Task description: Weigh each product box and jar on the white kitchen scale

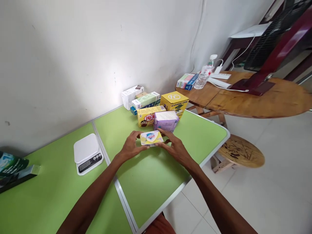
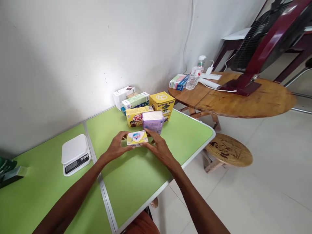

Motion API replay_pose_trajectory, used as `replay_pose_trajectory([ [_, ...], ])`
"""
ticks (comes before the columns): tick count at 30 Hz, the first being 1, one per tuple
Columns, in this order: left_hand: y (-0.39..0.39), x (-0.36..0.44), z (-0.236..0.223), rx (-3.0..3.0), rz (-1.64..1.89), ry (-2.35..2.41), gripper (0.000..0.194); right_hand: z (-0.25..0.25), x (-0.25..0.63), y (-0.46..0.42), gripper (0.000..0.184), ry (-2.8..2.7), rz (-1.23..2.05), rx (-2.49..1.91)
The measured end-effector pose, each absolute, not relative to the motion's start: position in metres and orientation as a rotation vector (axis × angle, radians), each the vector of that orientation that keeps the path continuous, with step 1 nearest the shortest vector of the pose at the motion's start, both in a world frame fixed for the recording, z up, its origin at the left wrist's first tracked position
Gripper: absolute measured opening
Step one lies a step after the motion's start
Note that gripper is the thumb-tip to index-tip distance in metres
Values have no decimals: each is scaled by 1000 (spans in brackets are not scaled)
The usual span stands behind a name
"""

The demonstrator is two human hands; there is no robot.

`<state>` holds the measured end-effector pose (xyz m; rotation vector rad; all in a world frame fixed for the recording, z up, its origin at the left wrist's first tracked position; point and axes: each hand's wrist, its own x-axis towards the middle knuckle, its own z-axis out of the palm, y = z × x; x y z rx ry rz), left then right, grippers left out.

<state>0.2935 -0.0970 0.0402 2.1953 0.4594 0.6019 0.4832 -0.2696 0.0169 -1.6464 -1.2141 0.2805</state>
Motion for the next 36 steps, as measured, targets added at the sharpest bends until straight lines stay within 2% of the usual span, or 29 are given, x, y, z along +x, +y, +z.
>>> replay_pose_trajectory([
  [7,-93,298,15,2188,529,555,62,-29,489,-259,61,-1287,152,-1769],
  [13,-78,275,13,2207,625,715,55,-41,477,-238,58,-1458,18,-1785],
  [18,-83,299,2,2264,685,880,57,-43,465,-243,53,-1479,-208,-1769],
  [22,-92,325,-9,2267,651,890,66,-37,460,-251,43,-1484,-398,-1707],
  [25,-92,319,-16,2200,657,777,88,-31,455,-248,36,-1510,-420,-1660],
  [27,-93,298,-15,2155,649,720,94,-26,447,-241,34,-1535,-378,-1621],
  [29,-95,267,-9,2115,641,705,85,-21,433,-230,31,-1565,-311,-1573],
  [33,-103,187,16,2058,723,785,49,-6,390,-196,26,-1653,-103,-1430],
  [36,-109,129,32,1999,887,893,40,10,347,-167,25,-1740,49,-1318],
])
